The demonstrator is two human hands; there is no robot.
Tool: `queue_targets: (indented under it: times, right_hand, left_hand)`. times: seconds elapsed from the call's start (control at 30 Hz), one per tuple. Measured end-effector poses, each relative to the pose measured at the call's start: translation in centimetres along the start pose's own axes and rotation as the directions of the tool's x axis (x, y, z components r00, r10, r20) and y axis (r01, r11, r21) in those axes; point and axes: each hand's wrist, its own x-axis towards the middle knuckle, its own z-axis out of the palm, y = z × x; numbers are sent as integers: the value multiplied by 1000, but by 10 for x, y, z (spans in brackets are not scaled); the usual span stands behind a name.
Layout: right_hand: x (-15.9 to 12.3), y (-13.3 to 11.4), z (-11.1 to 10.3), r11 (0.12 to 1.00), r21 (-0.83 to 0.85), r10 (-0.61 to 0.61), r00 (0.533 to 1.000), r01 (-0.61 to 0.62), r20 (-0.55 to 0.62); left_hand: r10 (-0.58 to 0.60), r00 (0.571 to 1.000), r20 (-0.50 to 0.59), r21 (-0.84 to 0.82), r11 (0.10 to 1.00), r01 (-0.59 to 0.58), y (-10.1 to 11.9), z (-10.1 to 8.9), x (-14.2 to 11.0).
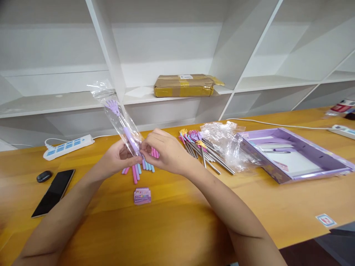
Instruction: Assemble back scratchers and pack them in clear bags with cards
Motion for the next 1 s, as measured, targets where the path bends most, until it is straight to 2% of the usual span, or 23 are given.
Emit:
queue_targets:
  times: [0.23, 0.37, 0.43, 0.53, 0.63, 0.73, 1.0]
  right_hand:
    - [-2, 3, 1, 998, -42, 53, 998, -55, -43]
    - [-4, 3, -1, 987, -15, 158, 985, -159, -65]
    - [-4, 2, -3, 965, 28, 262, 965, -261, -32]
    - [-3, 1, -6, 918, 130, 366, 926, -376, 94]
    - [-1, 1, -7, 886, 238, 356, 913, -397, 199]
    - [-1, 2, -6, 864, 321, 314, 914, -388, 258]
    - [-3, 4, 0, 859, 420, 174, 940, -291, 295]
  left_hand:
    - [-18, 1000, -21, -39, 999, 18, -6, -1, 2]
    - [12, 1000, -27, -51, 999, -14, -7, -2, 3]
    - [24, 999, -25, -45, 999, -25, -6, -1, 3]
    - [12, 999, -38, -16, 1000, -12, -2, 0, 0]
    - [-7, 999, -44, 15, 1000, 8, 3, 2, -3]
    - [-10, 1000, 19, 25, 1000, 9, 10, 5, -7]
    - [-70, 995, 74, 145, 988, 58, 15, 7, -12]
